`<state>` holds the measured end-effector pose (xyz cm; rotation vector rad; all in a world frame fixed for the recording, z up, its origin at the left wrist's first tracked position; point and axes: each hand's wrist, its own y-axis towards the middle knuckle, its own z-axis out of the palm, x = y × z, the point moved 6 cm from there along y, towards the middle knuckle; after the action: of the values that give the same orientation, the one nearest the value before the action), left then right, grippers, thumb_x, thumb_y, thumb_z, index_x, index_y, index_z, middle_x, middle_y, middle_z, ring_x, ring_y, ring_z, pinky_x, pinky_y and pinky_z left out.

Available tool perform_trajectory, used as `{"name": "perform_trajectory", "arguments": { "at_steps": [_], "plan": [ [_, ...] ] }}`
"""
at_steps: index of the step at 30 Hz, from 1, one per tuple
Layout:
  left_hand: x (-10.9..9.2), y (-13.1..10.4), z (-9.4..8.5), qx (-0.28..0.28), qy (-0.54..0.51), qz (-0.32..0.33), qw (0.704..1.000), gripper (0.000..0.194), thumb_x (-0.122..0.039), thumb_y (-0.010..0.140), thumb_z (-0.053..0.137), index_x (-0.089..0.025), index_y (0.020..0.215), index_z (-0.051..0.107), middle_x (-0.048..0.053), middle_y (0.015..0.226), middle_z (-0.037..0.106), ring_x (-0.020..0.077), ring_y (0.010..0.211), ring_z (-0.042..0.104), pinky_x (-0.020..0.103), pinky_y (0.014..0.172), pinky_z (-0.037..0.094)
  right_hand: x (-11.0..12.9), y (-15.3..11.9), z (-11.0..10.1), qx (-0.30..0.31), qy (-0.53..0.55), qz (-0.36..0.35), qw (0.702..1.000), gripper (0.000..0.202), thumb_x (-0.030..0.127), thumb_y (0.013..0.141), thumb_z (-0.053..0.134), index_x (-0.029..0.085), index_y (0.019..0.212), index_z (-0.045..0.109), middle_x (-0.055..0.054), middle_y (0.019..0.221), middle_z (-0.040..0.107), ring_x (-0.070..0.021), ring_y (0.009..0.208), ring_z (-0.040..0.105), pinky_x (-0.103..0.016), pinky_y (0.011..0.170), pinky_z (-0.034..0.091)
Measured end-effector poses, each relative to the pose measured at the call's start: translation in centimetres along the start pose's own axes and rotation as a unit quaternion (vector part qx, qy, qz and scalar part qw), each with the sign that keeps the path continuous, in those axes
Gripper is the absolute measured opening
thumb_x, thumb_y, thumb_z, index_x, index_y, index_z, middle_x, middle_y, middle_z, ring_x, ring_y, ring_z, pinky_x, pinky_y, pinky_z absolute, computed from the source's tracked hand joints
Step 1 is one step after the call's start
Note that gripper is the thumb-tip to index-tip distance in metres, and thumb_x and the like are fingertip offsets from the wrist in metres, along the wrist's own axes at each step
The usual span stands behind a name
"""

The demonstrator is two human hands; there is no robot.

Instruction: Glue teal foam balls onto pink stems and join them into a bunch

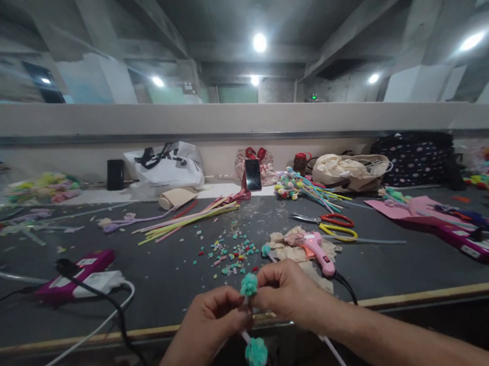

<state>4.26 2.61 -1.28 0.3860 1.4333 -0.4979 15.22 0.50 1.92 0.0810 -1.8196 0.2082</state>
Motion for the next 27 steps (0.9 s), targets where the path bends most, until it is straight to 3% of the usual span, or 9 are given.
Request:
{"name": "perform_trajectory", "arguments": {
  "at_steps": [5,10,16,20,23,27],
  "plan": [
    [-0.7,-0.2,-0.8,-0.054,0.056,0.006,0.997,0.018,-0.028,0.06,0.064,-0.012,0.068,0.061,-0.005,0.05,0.052,0.007,0.045,0.041,0.018,0.044,0.033,0.2,0.1,0.2,-0.018,0.002,-0.021,1.0,0.008,0.018,0.067,0.055,0.012,0.061,0.057,0.008,0.046,0.041,-0.0026,0.039,0.026,-0.014,0.035,0.019],
    [-1.5,-0.4,-1.0,-0.058,0.059,0.019,0.996,0.017,-0.027,0.064,0.059,-0.013,0.072,0.065,-0.002,0.057,0.059,0.0093,0.053,0.046,0.018,0.051,0.036,0.6,0.1,0.2,-0.028,-0.027,-0.029,0.999,0.01,0.02,0.068,0.055,0.012,0.064,0.058,0.007,0.047,0.04,-0.0035,0.041,0.028,-0.014,0.036,0.022],
    [-1.8,-0.4,-1.3,-0.079,0.093,0.03,0.992,0.014,-0.024,0.064,0.058,-0.012,0.064,0.065,-0.001,0.053,0.057,0.0099,0.051,0.046,0.019,0.049,0.036,0.0,0.3,-0.3,-0.04,-0.08,-0.02,0.996,0.013,0.025,0.069,0.055,0.013,0.066,0.059,0.006,0.049,0.042,-0.0043,0.04,0.031,-0.014,0.035,0.024],
    [-1.4,-0.2,-1.4,-0.083,0.083,0.008,0.993,0.014,-0.025,0.065,0.055,-0.013,0.065,0.06,-0.002,0.048,0.055,0.0106,0.044,0.048,0.02,0.045,0.038,0.6,-0.2,-1.0,-0.052,-0.186,-0.047,0.98,0.012,0.024,0.071,0.053,0.014,0.068,0.061,0.005,0.051,0.048,-0.0063,0.042,0.039,-0.017,0.039,0.029],
    [-1.3,-0.3,-1.5,-0.099,0.112,0.014,0.989,0.013,-0.025,0.066,0.053,-0.014,0.064,0.059,-0.003,0.047,0.052,0.0096,0.042,0.046,0.02,0.044,0.037,2.1,-1.4,-1.2,-0.088,-0.374,-0.148,0.911,0.01,0.021,0.073,0.052,0.016,0.068,0.06,0.001,0.058,0.055,-0.0102,0.053,0.047,-0.02,0.049,0.032],
    [-1.1,-0.4,-1.5,-0.121,0.16,0.016,0.98,0.015,-0.025,0.066,0.051,-0.013,0.065,0.061,-0.003,0.049,0.051,0.0093,0.042,0.045,0.019,0.042,0.035,2.8,-3.3,0.3,-0.081,-0.594,-0.236,0.765,0.012,0.013,0.077,0.045,0.018,0.075,0.055,-0.002,0.067,0.056,-0.0137,0.057,0.046,-0.026,0.05,0.027]
  ]
}}
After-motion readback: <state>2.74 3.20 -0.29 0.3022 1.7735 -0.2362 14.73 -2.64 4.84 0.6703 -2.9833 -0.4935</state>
